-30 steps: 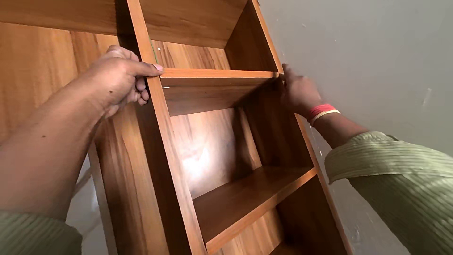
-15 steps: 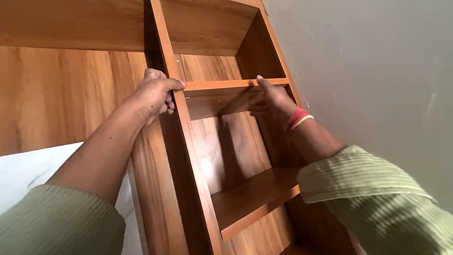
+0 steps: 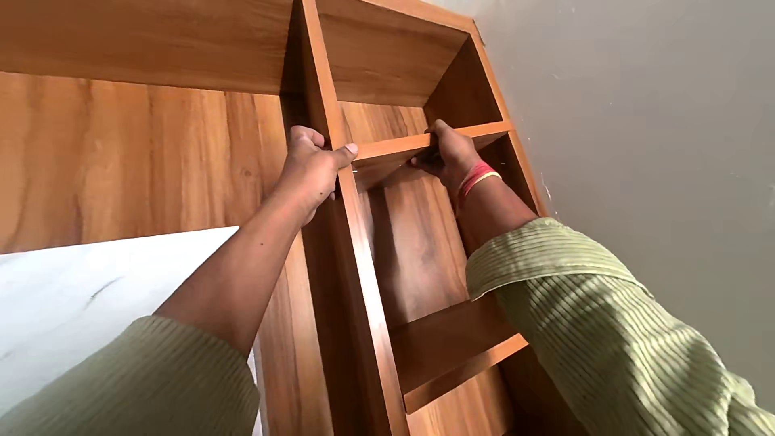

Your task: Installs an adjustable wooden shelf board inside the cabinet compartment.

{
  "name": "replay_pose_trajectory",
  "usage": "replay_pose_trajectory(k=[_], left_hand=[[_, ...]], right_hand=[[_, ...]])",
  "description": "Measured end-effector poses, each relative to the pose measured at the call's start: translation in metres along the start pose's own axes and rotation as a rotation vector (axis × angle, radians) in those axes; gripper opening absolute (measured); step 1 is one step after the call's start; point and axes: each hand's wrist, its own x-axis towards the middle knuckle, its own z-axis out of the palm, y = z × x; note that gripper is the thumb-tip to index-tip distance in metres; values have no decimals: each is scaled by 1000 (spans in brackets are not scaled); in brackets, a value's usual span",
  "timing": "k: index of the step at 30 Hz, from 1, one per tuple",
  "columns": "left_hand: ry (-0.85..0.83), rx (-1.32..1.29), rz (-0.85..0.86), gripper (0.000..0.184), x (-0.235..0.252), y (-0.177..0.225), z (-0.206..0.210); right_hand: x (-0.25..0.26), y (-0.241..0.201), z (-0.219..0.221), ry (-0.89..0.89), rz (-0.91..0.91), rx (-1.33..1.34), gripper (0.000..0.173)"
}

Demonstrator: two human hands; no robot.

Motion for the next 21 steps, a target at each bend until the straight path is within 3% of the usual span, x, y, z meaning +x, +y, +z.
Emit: replay_pose_trajectory(k=[8, 14, 21], left_hand=[[20, 26, 82, 62, -1, -8, 1], [125, -17, 159, 68, -3, -16, 11], [184, -29, 107, 85, 5, 0, 10]], right_hand=[[13, -13, 5, -25, -85, -51, 37], [19, -33, 10, -61, -114, -178, 43], [20, -62, 14, -71, -157, -216, 42]])
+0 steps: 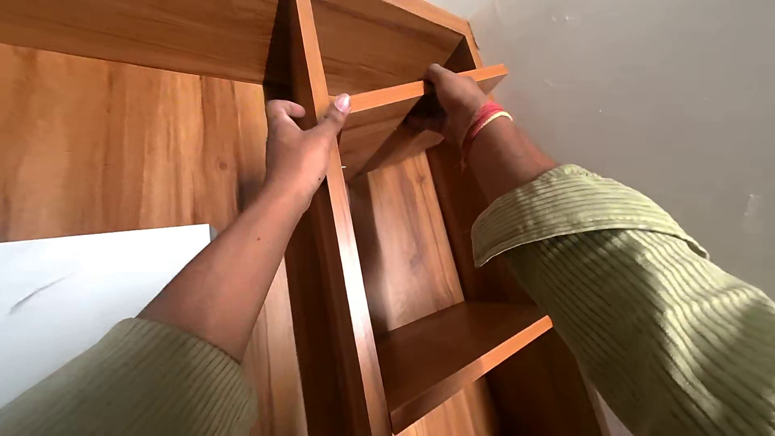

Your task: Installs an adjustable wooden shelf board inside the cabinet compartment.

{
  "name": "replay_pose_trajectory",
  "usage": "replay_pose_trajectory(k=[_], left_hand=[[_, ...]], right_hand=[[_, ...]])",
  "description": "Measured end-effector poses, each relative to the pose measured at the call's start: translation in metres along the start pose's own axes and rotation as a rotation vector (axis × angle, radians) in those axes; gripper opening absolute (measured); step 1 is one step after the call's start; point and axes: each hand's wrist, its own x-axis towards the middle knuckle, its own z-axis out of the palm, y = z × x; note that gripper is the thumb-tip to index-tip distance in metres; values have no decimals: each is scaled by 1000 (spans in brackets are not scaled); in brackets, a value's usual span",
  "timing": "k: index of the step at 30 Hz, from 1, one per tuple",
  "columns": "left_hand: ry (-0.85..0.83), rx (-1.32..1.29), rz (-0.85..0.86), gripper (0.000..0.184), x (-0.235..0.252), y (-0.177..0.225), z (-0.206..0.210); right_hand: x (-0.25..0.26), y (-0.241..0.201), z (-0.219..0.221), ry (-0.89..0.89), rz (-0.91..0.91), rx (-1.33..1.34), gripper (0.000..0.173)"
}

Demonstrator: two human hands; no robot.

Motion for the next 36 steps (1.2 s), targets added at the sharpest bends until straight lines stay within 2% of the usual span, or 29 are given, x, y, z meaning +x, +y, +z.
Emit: replay_pose_trajectory(k=[3, 6, 11, 14, 16, 21, 23, 25, 29, 33, 36], left_hand=[[54, 56, 88, 78, 4, 11, 1], [87, 87, 296, 57, 6, 22, 1], [-17, -45, 460, 35, -18, 37, 6], [-46, -21, 720, 30, -38, 33, 13], [-58, -6, 824, 31, -53, 32, 22], [-149, 106, 729, 44, -94, 45, 45], [-145, 149, 748, 57, -102, 48, 51], [-226, 165, 708, 65, -103, 55, 49], [-344, 166, 723, 60, -98, 67, 40], [-320, 240, 774, 59, -104, 75, 40], [-239, 233, 810, 48, -110, 76, 42]], right_hand=[[-5, -15, -4, 16, -44, -2, 44], [-16, -32, -11, 16, -103, -5, 45], [-32, -57, -30, 24, -198, -3, 38], [-56, -73, -42, 101, -243, -54, 29], [-72, -79, -47, 174, -277, -117, 24], [-84, -82, -68, 407, -473, -352, 17], [-91, -83, -74, 472, -499, -396, 26], [-96, -83, -82, 499, -518, -397, 36], [-102, -84, -94, 519, -565, -383, 37], [-111, -88, -97, 547, -538, -381, 32], [-113, -90, -95, 547, -515, -377, 29]])
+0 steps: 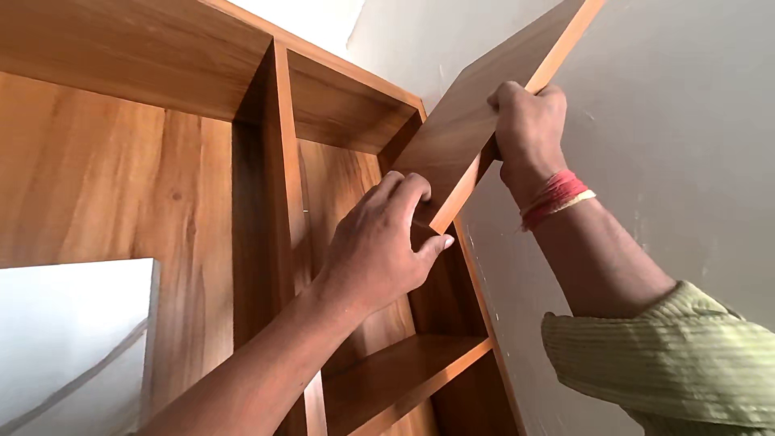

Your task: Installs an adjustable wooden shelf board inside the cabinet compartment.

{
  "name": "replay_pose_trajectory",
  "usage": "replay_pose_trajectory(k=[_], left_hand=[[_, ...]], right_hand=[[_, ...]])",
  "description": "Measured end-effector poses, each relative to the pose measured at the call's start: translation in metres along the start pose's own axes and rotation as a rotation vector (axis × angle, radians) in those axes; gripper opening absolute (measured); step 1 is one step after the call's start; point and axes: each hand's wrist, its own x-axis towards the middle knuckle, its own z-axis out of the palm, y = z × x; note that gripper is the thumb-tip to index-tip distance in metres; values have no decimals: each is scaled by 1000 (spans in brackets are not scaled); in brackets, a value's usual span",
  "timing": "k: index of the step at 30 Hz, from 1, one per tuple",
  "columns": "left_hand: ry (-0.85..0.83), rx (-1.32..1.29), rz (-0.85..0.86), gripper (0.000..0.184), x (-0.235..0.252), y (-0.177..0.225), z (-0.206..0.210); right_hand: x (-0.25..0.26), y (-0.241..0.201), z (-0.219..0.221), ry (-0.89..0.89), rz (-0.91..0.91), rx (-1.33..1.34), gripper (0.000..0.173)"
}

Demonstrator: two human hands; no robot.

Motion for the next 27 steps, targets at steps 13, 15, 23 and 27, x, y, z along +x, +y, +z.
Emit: replay_pose_trajectory(k=[13, 15, 23, 27], left_hand=[[-70, 139, 24, 46, -18, -21, -8], [-52, 158, 38, 53, -19, -29, -9], [130, 288, 62, 34, -17, -59, -29], [131, 343, 43, 32, -13, -68, -42]], right_hand=[[-15, 10, 17, -86, -98, -70, 42], [-21, 7, 25, -72, -59, -115, 44], [-32, -3, 64, -85, 123, -109, 34], [-30, -5, 85, -163, 130, -132, 32]])
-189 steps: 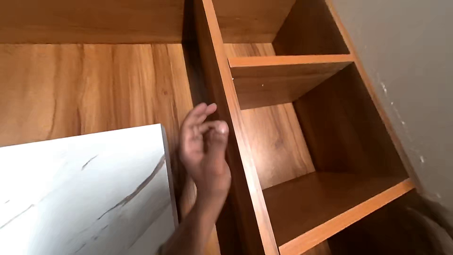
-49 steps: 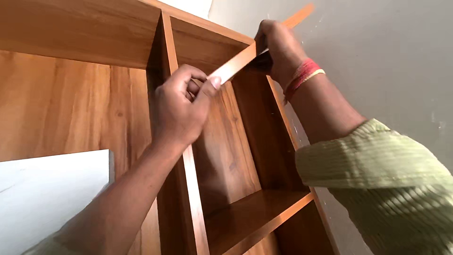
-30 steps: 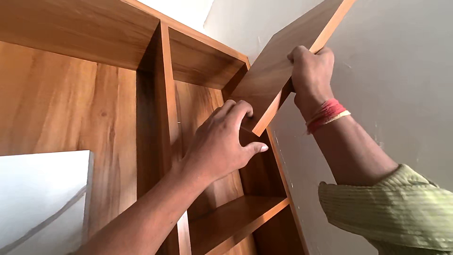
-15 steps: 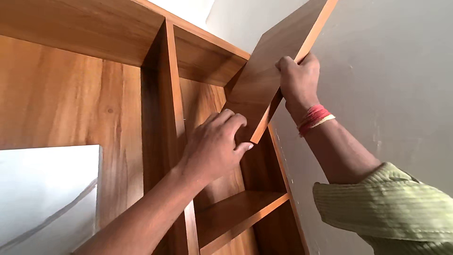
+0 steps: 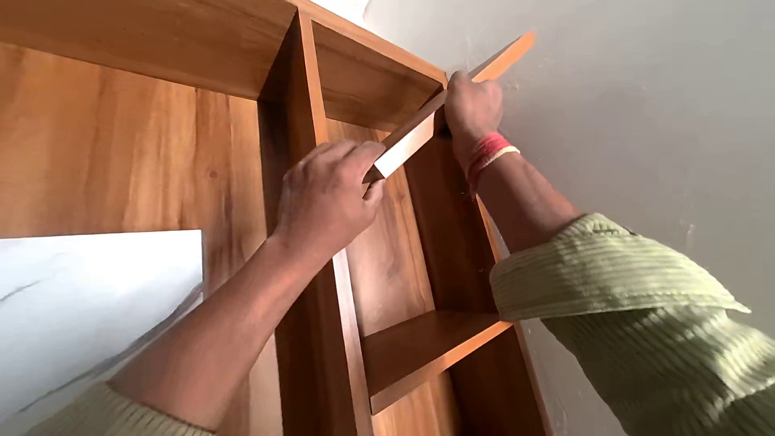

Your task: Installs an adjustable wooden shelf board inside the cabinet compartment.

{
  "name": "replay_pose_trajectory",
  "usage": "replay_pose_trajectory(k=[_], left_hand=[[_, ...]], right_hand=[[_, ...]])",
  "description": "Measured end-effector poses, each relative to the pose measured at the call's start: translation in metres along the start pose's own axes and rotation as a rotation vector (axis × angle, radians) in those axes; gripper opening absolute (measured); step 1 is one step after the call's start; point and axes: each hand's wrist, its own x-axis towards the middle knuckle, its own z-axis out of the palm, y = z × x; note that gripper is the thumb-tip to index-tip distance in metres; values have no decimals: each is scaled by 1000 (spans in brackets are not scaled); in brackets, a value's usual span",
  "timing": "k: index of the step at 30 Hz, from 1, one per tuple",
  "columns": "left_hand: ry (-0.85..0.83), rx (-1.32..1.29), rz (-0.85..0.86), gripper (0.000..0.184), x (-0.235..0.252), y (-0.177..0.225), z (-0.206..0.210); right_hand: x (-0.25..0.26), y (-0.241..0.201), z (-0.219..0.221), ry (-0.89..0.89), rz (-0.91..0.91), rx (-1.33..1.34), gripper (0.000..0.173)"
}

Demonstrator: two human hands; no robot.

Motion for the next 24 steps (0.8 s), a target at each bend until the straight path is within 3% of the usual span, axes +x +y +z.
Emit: replay_pose_trajectory(k=[13, 24], left_hand=[[-252, 110, -107, 37, 16, -26, 4], [-368, 229, -75, 35, 9, -42, 20]], right_hand=[[18, 42, 53, -107, 190, 110, 37], [0, 74, 86, -95, 306, 98, 41]])
